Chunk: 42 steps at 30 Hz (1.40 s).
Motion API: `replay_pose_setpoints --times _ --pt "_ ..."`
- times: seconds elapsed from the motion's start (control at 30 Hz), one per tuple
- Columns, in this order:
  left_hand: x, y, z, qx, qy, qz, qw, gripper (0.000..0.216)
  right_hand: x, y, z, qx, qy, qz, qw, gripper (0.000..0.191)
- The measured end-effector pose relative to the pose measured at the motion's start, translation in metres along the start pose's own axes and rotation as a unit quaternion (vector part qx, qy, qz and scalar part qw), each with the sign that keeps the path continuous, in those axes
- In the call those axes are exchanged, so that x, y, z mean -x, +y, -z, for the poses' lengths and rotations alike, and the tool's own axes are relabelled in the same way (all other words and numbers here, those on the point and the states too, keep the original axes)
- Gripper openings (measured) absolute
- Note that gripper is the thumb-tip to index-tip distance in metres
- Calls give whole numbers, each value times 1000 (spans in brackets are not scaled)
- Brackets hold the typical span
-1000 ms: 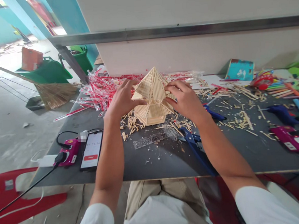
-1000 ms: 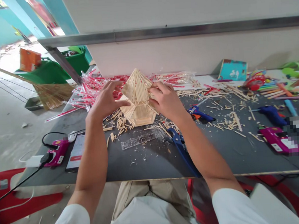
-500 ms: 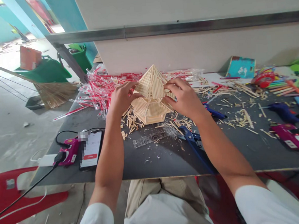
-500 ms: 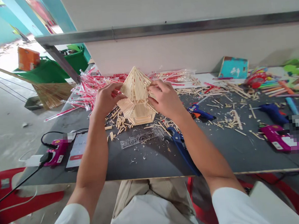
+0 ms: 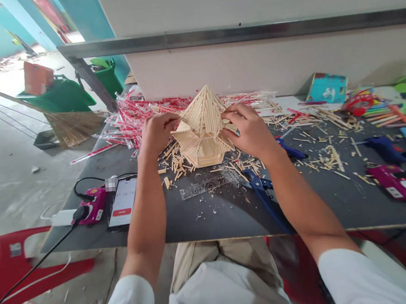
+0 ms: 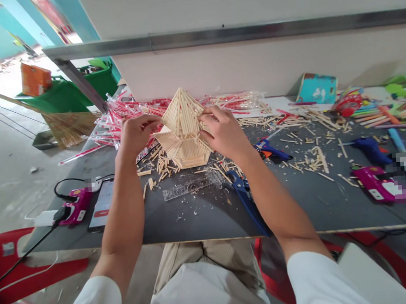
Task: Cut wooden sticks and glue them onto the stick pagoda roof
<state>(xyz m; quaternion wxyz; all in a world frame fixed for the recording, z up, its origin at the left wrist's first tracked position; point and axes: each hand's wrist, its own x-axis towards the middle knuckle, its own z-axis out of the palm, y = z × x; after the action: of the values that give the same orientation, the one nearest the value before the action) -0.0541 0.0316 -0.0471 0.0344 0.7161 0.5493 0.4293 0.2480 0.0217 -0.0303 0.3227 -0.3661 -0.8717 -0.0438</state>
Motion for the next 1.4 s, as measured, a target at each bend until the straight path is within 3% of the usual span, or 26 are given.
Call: replay_pose_setpoints --times 0.17,0.4,0.47,0.57,0.67,0.77,0.83,0.87,1.0,1.1,1.23,1.4 --pt "1 -9 14 -21 -78 4 997 31 1 -2 14 -23 -40 -26 999 32" --pt "5 8 47 -44 -54 51 996 25 3 -3 40 -30 -25 -66 997 34" --pt "6 14 54 -61 -62 55 995 20 6 -2 52 -35 -51 -61 996 31" --pt "7 21 59 -73 -86 58 992 17 12 5 68 -32 -220 -92 971 26" --pt "7 25 60 -74 -110 57 990 17 17 18 67 14 -395 -158 905 27" --pt "7 27 58 -67 -128 48 988 17 18 32 42 -11 -480 -185 858 35" --pt "7 26 57 -60 -144 39 987 18 17 42 17 -106 -579 -181 788 39" --pt "7 26 56 -58 -150 35 986 18 16 46 4 -119 -602 -169 771 39" --pt "6 28 53 -72 -152 25 985 21 17 54 -37 -89 -613 -163 768 38" --pt "6 31 54 -87 -143 33 985 22 18 52 -51 -78 -610 -178 769 35" --pt "8 35 58 -83 -136 37 987 21 16 49 -48 -65 -589 -178 786 26" --pt "10 38 65 -96 -138 50 985 17 14 64 -21 -70 -529 -187 824 25"
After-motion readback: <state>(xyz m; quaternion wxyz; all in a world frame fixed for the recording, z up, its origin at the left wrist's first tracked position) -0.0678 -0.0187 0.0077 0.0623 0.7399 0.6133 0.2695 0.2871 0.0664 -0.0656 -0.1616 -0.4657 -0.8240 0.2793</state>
